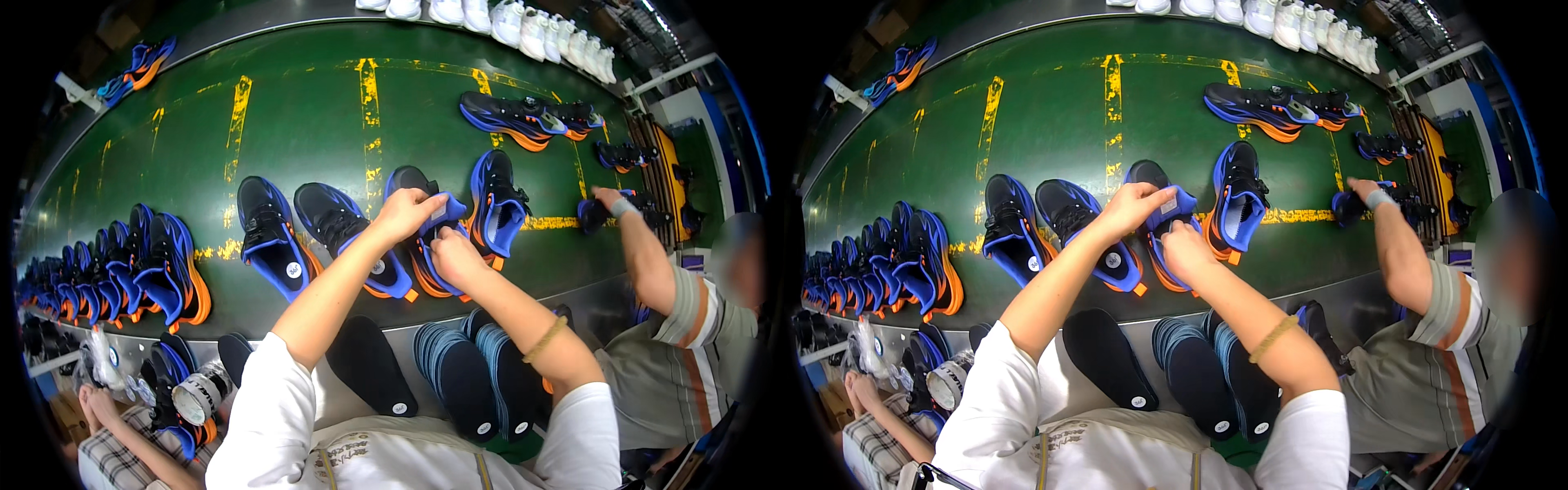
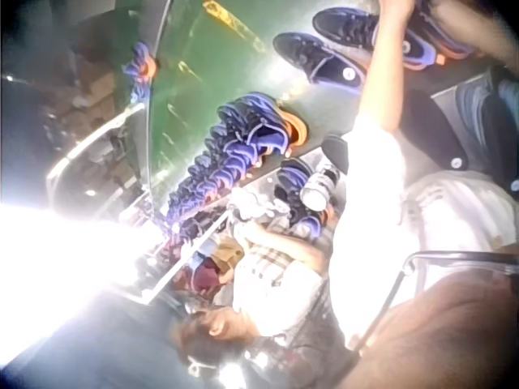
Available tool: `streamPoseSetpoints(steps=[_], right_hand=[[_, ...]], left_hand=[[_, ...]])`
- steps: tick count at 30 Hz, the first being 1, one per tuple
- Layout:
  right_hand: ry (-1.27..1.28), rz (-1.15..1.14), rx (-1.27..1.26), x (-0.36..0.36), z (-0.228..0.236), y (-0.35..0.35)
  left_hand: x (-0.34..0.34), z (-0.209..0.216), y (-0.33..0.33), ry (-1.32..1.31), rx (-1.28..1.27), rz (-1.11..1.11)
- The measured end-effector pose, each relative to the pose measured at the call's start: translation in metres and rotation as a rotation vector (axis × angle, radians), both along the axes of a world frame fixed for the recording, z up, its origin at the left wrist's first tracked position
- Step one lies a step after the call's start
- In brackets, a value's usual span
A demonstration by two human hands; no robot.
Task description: The person inserts insoles into shoes on an assembly line. The person picks up an insole, slides it into the shoe, and presses it down firmly to secure it before placing the shoe back on the conveyor belt.
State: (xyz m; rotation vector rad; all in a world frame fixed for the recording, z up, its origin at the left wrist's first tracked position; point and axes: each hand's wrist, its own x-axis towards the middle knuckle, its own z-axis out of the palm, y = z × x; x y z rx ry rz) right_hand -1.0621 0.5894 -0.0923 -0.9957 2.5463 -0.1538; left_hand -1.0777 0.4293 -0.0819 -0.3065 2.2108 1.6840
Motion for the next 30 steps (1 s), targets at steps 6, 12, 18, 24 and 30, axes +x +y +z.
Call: streamPoseSetpoints(steps=[6,12,18,24,30], right_hand=[[-0.069,0.115,0.309,-0.006,-0.008,-0.010],[0.031,0.321,0.496,-0.004,-0.014,-0.011],[0.129,0.544,0.544,-0.012,-0.013,-0.007],[-0.350,0.478,0.425,-0.008,0.038,-0.005],[-0.186,0.246,0.061,0.014,0.017,0.030]], left_hand=[[0.002,-0.006,-0.006,0.108,-0.036,-0.054],[0.004,-0.011,-0.006,0.151,0.004,-0.078],[0.003,-0.022,0.001,0.129,0.002,-0.050],[0.011,-0.036,0.007,0.677,-0.561,0.017],[0.014,-0.013,0.015,0.737,-0.728,-0.202]])
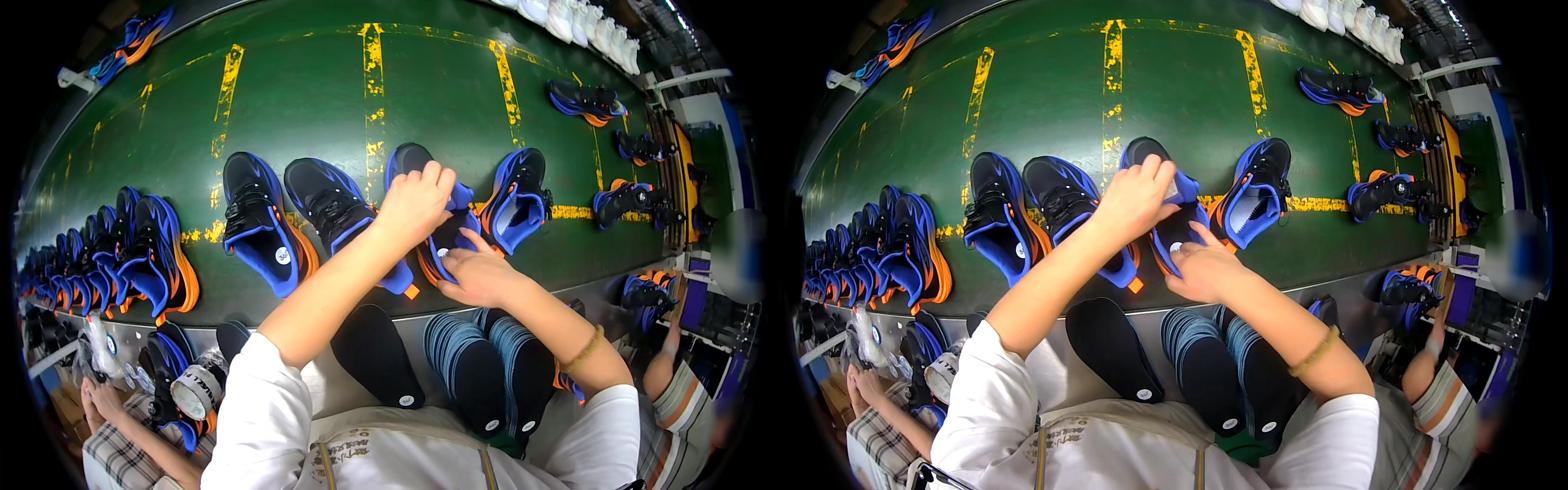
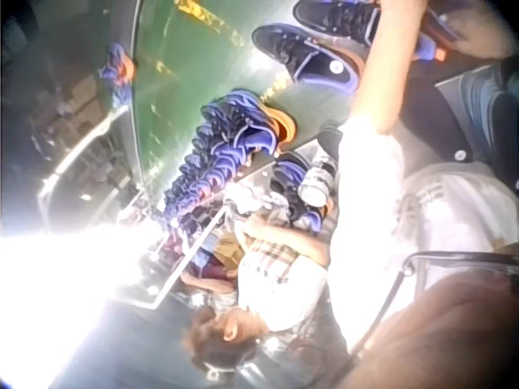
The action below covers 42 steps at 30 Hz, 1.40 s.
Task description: The person inserts insoles into shoes on an assembly line. The person picks up an insole, slides it into the shoe, and presses it down firmly to secure it before placing the shoe back on the conveyor belt.
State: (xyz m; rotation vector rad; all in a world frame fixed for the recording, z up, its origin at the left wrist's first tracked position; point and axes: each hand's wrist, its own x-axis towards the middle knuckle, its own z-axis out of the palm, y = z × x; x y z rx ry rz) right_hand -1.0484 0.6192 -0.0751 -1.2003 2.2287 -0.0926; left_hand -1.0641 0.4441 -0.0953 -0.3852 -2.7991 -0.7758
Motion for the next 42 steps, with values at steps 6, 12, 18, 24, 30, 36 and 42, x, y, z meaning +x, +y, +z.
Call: streamPoseSetpoints(steps=[6,12,18,24,30,36,42], right_hand=[[0.102,-0.147,-0.199,0.032,0.027,0.047],[0.069,-0.094,-0.163,0.019,0.035,0.033],[0.103,-0.177,-0.528,0.031,0.062,0.067],[0.205,-0.536,-0.277,0.076,0.116,0.110],[0.234,-0.533,-0.316,0.073,0.093,0.117],[0.294,-0.671,-0.387,0.080,0.086,0.144],[0.384,-0.880,-0.458,0.111,0.071,0.185]], left_hand=[[0.025,-0.003,0.005,0.046,-0.087,0.003],[0.027,0.002,-0.004,0.004,-0.230,-0.006],[0.003,-0.003,-0.001,0.003,0.462,-0.115],[-0.037,0.077,-0.006,-0.484,1.409,-0.259],[-0.085,0.020,0.075,-0.399,0.444,-0.100],[-0.064,0.044,0.129,-0.334,-0.211,-0.372],[-0.083,0.018,0.133,-0.107,-0.170,-0.270]])
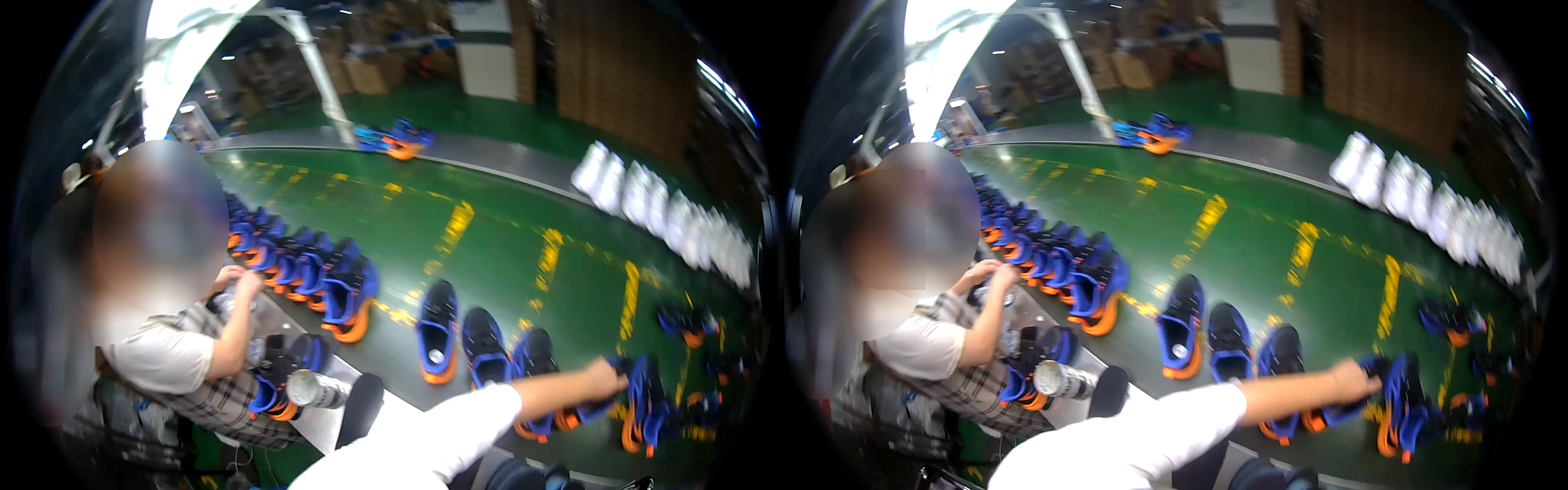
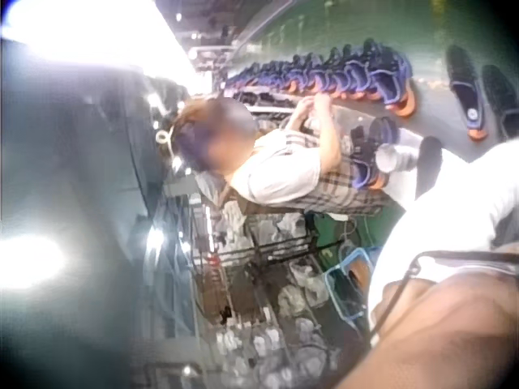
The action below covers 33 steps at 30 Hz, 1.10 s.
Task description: The person inserts insoles into shoes on an assembly line. The person picks up an insole, slides it into the shoe, and presses it down firmly to secure it before placing the shoe back on the conveyor belt.
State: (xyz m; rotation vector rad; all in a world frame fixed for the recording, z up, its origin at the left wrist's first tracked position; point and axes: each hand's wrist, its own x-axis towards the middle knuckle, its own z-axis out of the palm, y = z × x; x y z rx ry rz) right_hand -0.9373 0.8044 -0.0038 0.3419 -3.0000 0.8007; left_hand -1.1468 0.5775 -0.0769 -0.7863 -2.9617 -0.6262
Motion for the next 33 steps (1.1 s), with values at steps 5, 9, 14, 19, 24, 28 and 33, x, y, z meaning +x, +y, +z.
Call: streamPoseSetpoints(steps=[5,9,14,19,24,28,33], right_hand=[[0.134,-0.136,-0.203,0.015,0.029,0.026],[-0.175,-0.138,-0.441,-0.039,0.070,0.004],[-0.766,0.002,-0.475,-0.104,0.050,-0.031],[-0.532,0.235,0.045,-0.135,-0.013,-0.087],[-0.005,0.494,0.312,-0.134,-0.080,-0.104],[0.079,0.445,0.391,-0.115,-0.041,-0.109],[-0.417,0.481,0.566,-0.135,-0.023,-0.109]], left_hand=[[0.010,0.026,-0.043,0.081,-0.054,0.008],[0.024,0.030,-0.053,-0.248,0.103,0.144],[0.028,0.010,-0.051,-0.508,0.401,0.339],[0.034,0.006,-0.060,-0.510,0.387,0.245],[0.035,0.004,-0.061,-0.551,0.436,0.212],[0.044,-0.013,-0.067,-0.474,0.472,0.234],[0.039,-0.008,-0.057,-0.650,0.689,0.420]])
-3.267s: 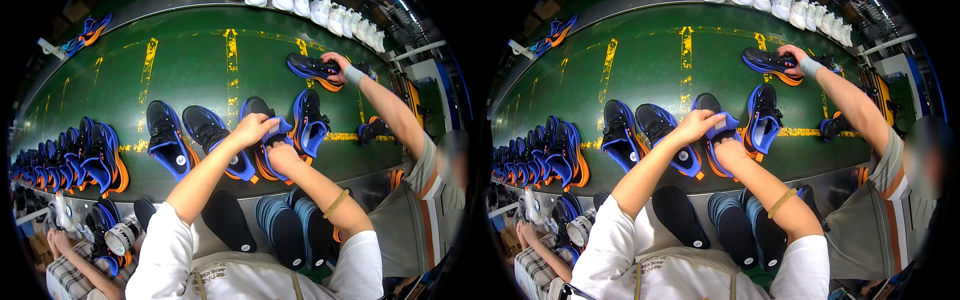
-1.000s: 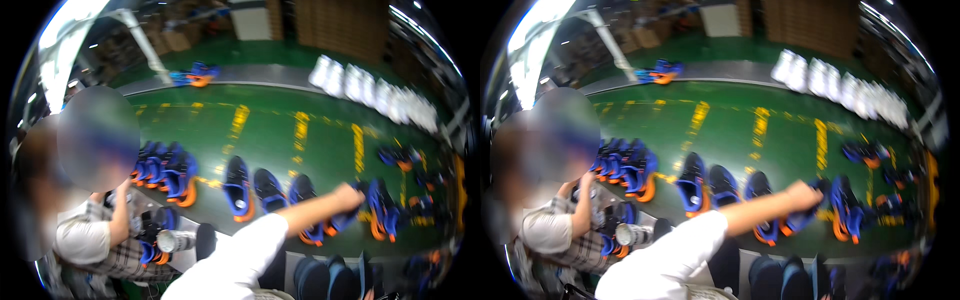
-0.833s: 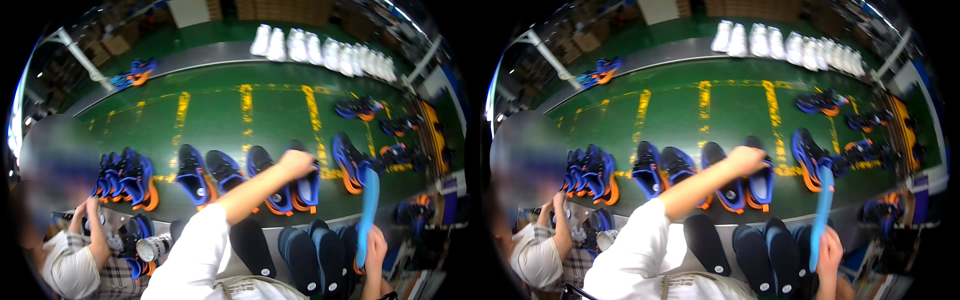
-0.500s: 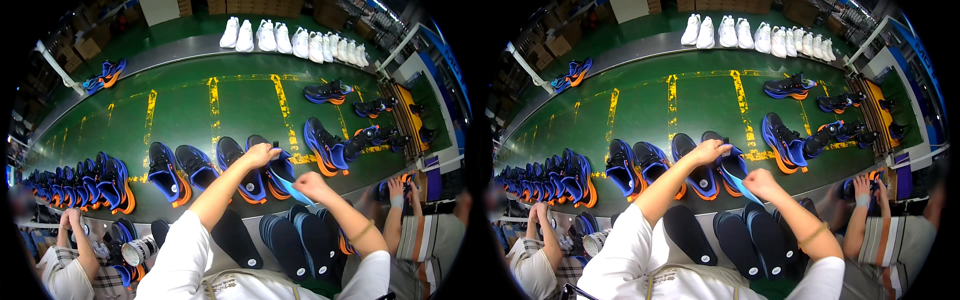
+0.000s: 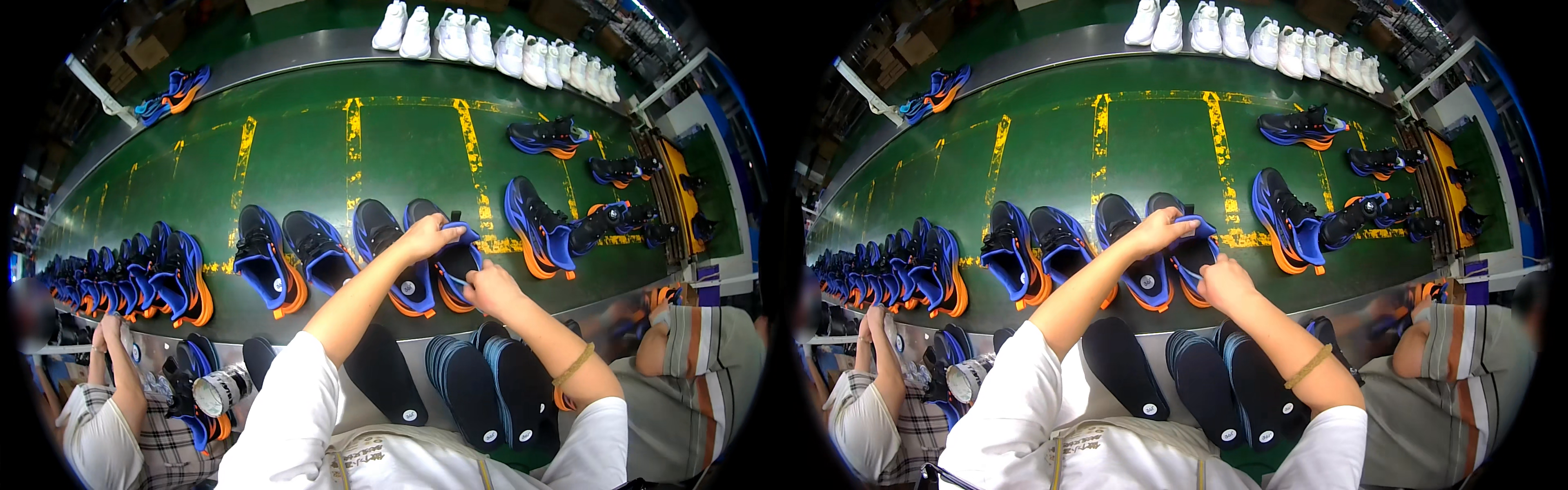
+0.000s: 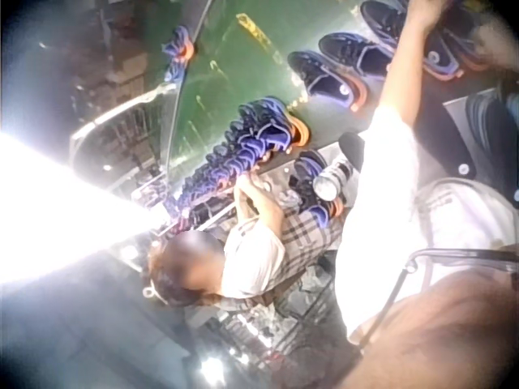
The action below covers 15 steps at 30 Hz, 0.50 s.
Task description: The person inserts insoles into shoes on an assembly line. The person picks up an insole, slides it into the shoe, and presses it down firmly to secure it before placing the shoe back on the conveyor belt.
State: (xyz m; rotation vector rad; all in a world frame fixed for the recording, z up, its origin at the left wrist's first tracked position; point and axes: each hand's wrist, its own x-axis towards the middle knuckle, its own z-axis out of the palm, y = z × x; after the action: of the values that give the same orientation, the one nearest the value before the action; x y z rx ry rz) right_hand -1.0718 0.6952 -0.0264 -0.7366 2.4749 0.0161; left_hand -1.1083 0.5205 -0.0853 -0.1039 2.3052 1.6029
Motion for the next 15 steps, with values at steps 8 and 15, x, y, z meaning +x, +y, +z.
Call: streamPoseSetpoints(steps=[8,15], right_hand=[[0.338,0.239,-0.199,-0.011,-0.065,-0.006],[0.316,0.253,-0.064,-0.020,-0.082,-0.015]], left_hand=[[0.002,-0.004,0.007,0.118,-0.111,0.002],[0.010,-0.003,0.003,0.123,-0.115,-0.010]])
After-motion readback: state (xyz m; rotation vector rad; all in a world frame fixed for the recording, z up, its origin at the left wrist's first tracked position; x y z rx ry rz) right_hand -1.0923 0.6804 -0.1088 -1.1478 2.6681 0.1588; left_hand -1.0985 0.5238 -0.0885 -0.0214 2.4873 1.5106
